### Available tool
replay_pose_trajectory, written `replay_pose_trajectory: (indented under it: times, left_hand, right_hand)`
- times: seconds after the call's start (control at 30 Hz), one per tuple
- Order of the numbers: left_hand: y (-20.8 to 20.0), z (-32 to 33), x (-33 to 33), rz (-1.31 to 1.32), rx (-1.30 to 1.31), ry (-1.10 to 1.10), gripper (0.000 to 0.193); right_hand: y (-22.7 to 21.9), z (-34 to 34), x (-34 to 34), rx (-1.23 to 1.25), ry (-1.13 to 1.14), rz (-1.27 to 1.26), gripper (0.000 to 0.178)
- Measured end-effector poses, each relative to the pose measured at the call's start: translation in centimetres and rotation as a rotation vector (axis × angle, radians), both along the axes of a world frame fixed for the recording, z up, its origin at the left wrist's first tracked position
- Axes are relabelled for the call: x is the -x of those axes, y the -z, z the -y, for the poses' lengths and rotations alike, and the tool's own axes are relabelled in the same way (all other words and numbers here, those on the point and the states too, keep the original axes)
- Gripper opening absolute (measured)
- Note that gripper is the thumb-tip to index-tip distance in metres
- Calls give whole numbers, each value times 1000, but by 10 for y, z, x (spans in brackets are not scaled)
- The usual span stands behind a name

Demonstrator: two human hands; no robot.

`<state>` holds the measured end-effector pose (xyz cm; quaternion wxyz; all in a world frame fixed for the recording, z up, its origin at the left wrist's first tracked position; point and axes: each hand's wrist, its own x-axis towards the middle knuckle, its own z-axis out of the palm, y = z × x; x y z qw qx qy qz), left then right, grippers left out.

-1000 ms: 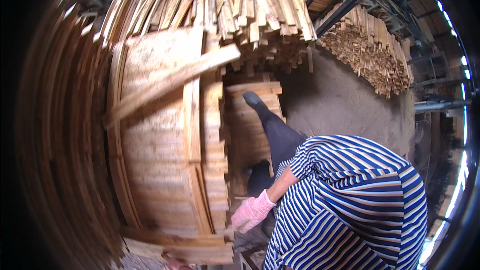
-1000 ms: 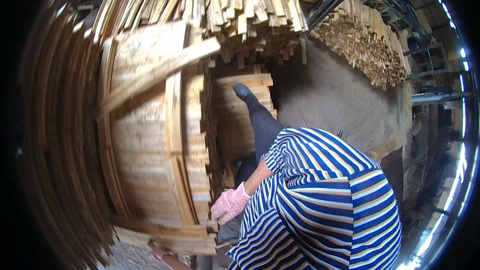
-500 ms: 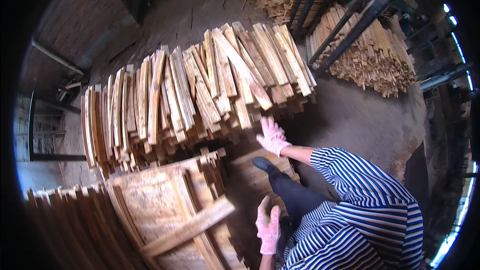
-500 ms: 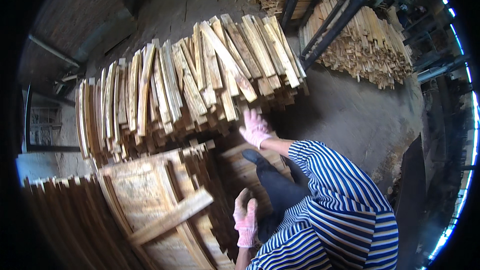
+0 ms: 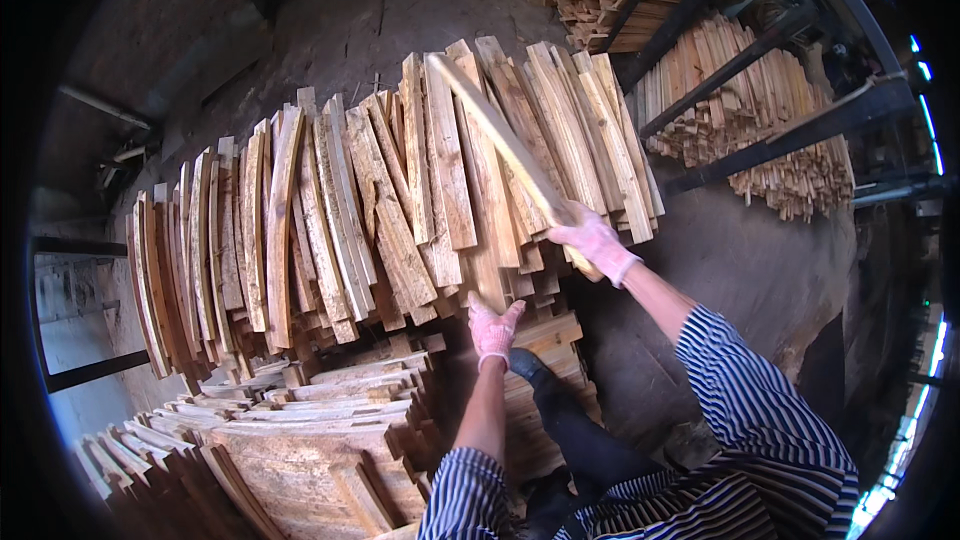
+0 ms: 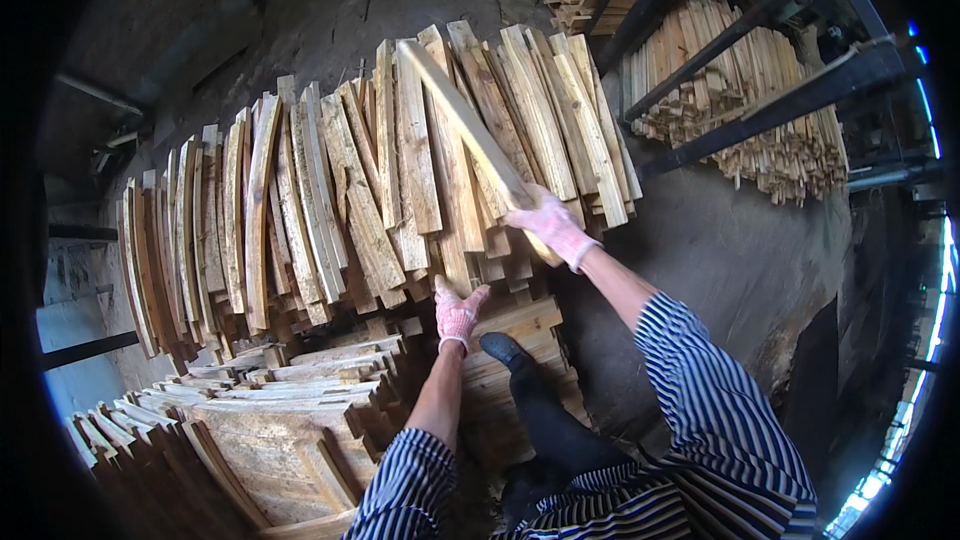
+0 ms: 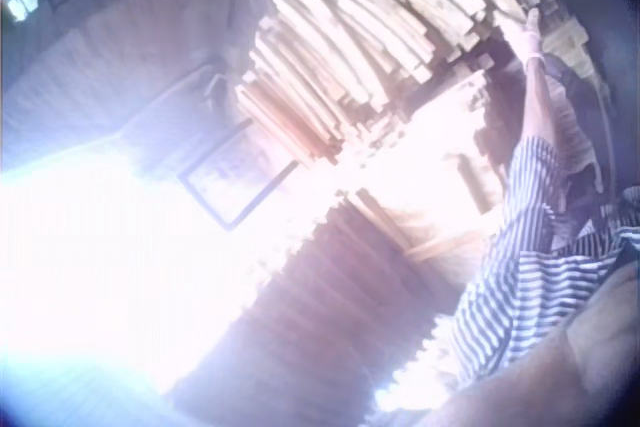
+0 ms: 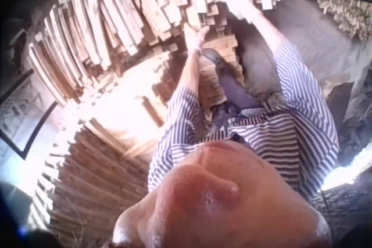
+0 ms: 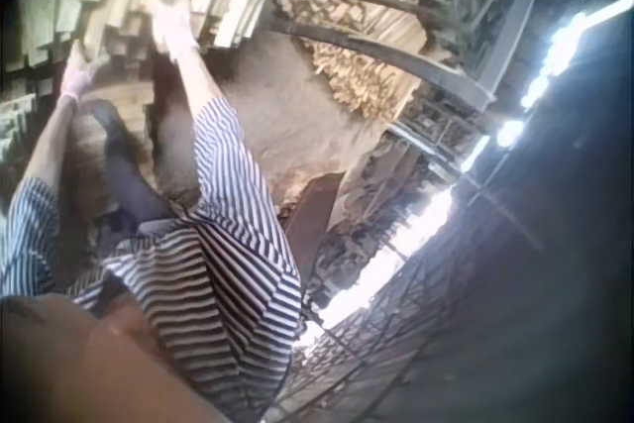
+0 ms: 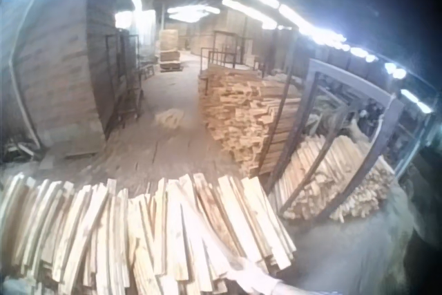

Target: The person picks up wooden planks from a large pile and stacks them onto a metal rack. The person wears pink gloves and repeatedly lifts, aligns, and places the planks to build a neat stack.

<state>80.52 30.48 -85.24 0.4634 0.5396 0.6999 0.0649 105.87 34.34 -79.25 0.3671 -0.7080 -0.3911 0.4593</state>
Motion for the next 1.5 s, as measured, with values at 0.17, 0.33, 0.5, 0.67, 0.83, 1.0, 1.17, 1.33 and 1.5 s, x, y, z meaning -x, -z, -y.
replay_pose_trajectory:
  times: [0.17,0.33,0.5,0.67,0.83,1.0,1.17,1.33,1.5]
  left_hand:
    - [5,-39,5,191,300,45,102]
    - [-67,-4,7,1140,373,-314,84]
    - [-141,68,-20,1084,359,-319,68]
    - [-117,94,5,1053,143,-377,52]
    - [-105,47,24,699,16,-601,53]
    - [-71,-37,22,-132,-132,-126,92]
    - [-27,-116,-3,-346,-283,61,117]
    - [-4,-154,3,-158,-241,4,134]
    - [12,-169,37,52,-260,-128,116]
  right_hand:
    - [-58,51,-21,50,206,-195,84]
    - [-100,101,0,119,196,-492,79]
    - [-75,130,70,201,199,-886,75]
    - [-88,106,80,395,60,-783,50]
    - [-106,142,56,337,-16,-764,62]
    - [-115,126,29,167,91,-636,70]
    - [-12,51,-38,239,101,123,96]
    - [22,10,-32,498,64,607,92]
    - [26,-10,40,-111,-111,423,96]
